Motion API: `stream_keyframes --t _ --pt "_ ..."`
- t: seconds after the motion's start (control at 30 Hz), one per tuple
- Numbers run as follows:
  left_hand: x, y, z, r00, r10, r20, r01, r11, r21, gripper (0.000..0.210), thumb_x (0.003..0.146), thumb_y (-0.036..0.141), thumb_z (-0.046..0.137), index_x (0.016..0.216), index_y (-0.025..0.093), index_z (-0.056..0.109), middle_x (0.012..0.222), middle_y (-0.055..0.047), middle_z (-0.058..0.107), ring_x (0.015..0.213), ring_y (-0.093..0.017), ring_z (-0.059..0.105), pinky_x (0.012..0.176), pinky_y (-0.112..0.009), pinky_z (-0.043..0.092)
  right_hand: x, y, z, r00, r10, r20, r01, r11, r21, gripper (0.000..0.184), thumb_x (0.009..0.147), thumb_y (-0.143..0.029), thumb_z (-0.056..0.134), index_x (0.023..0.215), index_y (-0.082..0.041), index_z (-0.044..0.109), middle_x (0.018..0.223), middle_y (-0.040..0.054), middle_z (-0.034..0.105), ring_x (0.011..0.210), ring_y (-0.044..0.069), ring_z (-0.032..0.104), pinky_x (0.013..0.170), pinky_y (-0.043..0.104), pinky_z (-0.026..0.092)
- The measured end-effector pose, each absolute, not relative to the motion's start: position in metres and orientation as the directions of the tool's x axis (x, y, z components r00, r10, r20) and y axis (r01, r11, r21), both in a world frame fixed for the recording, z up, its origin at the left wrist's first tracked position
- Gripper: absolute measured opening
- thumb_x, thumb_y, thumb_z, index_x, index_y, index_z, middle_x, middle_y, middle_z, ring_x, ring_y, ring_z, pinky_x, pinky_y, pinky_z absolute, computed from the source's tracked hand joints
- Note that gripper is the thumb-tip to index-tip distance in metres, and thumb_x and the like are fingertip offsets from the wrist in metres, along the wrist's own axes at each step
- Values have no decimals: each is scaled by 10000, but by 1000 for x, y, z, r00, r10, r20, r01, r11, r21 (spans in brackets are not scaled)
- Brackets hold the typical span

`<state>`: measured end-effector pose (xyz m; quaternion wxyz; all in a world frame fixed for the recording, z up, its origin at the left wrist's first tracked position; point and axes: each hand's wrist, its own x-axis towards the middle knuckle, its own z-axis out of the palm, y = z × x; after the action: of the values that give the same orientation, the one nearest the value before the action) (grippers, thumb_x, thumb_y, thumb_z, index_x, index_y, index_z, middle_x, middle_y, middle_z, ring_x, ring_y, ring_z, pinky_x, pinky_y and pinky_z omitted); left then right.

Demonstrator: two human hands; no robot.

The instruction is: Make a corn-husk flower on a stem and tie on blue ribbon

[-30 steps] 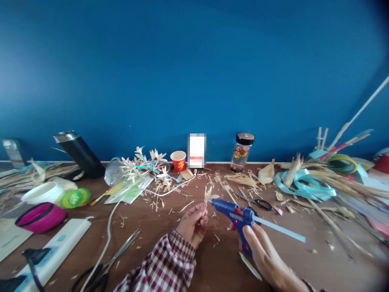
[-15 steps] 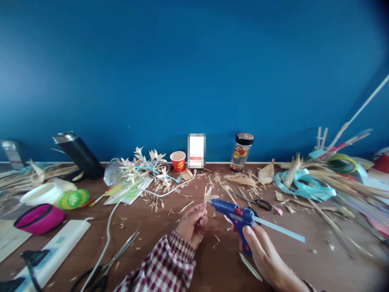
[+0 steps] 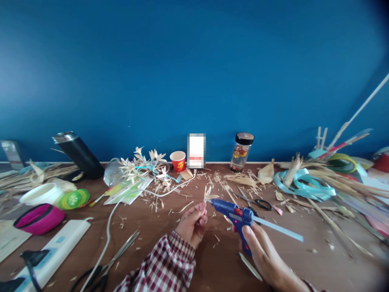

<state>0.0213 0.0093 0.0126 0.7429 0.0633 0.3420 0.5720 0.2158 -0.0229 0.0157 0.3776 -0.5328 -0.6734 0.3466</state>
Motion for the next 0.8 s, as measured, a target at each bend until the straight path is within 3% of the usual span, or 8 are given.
stream_keyframes --t 0.43,0.8 --pt "21 9 11 113 889 -444 -807 342 481 49 756 44 570 750 82 601 605 3 550 453 -18 518 394 -66 456 217 -22 13 -127 975 180 526 220 -821 414 876 -481 330 892 -189 623 752 64 636 766 202 593 692 254 491" --pt "19 10 15 107 896 -430 -811 329 484 70 764 38 555 736 80 602 601 3 537 450 -21 514 387 -67 455 220 -23 9 -165 974 158 506 221 -834 405 897 -452 292 909 -184 596 713 45 624 673 174 581 637 242 488"
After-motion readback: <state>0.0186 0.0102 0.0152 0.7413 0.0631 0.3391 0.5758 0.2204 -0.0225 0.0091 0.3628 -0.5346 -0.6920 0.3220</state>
